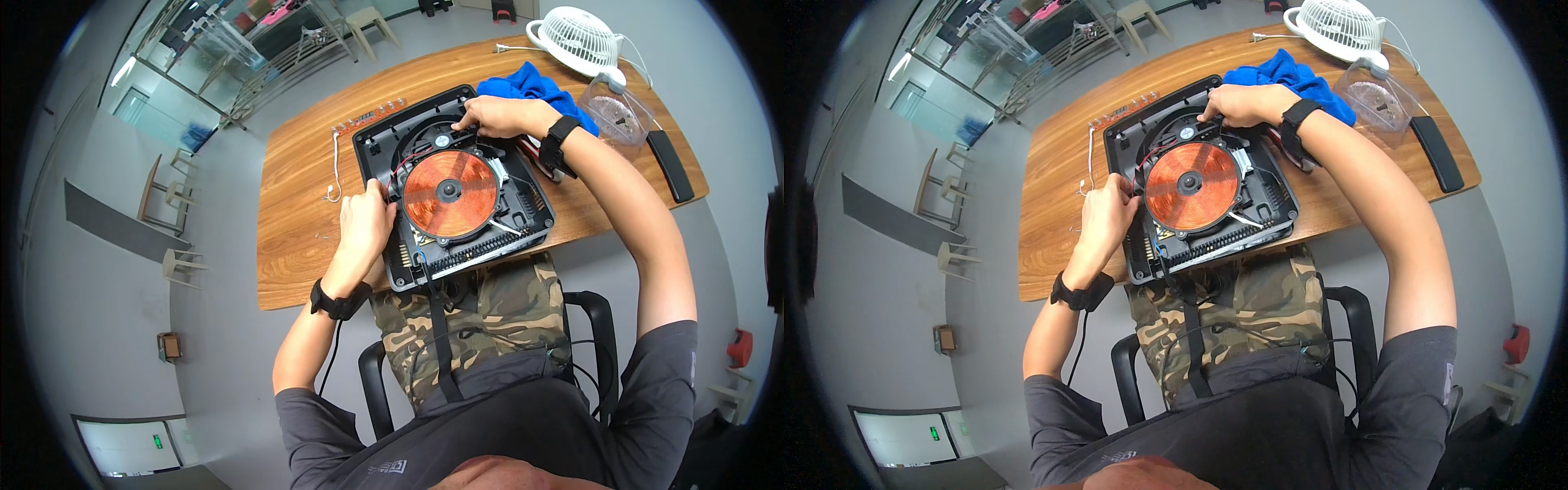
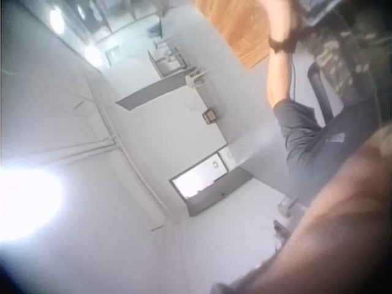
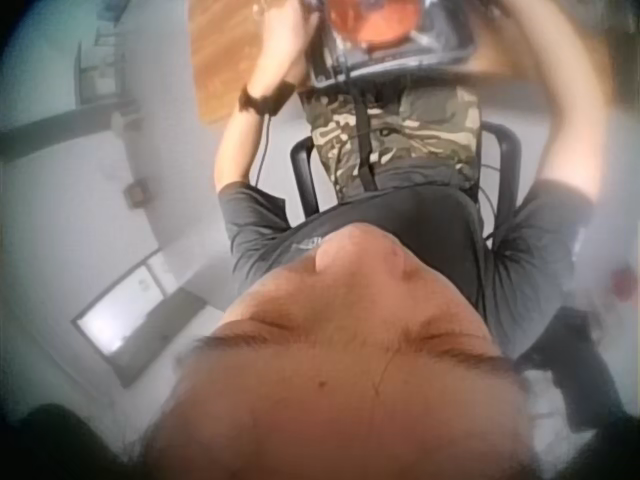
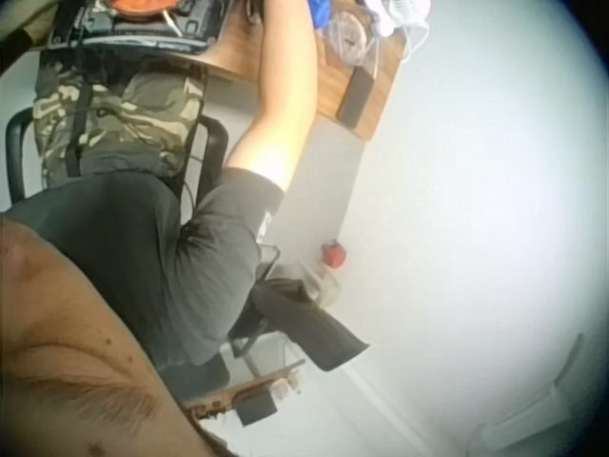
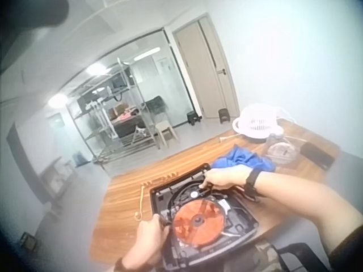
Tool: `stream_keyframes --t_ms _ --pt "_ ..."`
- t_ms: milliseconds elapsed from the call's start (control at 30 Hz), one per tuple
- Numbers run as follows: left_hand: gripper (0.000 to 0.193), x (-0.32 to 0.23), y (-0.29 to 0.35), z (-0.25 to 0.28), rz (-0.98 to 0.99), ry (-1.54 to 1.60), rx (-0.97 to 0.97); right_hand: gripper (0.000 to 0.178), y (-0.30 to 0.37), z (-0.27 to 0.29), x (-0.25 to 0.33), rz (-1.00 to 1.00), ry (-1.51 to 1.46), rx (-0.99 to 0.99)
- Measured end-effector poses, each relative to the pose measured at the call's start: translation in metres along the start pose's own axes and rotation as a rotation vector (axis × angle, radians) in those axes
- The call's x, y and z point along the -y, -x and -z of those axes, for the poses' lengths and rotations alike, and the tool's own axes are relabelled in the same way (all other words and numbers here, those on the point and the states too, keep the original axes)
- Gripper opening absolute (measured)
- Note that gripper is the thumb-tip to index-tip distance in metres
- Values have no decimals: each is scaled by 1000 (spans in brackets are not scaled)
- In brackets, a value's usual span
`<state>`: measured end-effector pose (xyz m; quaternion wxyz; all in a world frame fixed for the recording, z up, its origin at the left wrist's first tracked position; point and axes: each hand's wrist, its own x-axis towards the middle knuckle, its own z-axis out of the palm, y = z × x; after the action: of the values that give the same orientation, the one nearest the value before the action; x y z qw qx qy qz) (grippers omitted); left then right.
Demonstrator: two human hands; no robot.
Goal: The person assembles a small electronic device on a wooden table. They place a fan onto a copper-colored circular component, wipe it with a blue cloth, and use a screwdriver to secure screws. The person also handles wires and adjusts internal parts of the device.
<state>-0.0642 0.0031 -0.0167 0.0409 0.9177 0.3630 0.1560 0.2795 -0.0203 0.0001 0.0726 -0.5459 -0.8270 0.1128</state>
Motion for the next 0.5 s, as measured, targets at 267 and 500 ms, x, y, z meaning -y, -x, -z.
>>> stream_keyframes --t_ms 267,500 --pt "49 -2 -17 -2 -21 -116 195 54 1 0 -1 -8 8 2" --pt "48 13 -11 -16 -113 -1 125 54 -1 -7 -12 71 32 -22"
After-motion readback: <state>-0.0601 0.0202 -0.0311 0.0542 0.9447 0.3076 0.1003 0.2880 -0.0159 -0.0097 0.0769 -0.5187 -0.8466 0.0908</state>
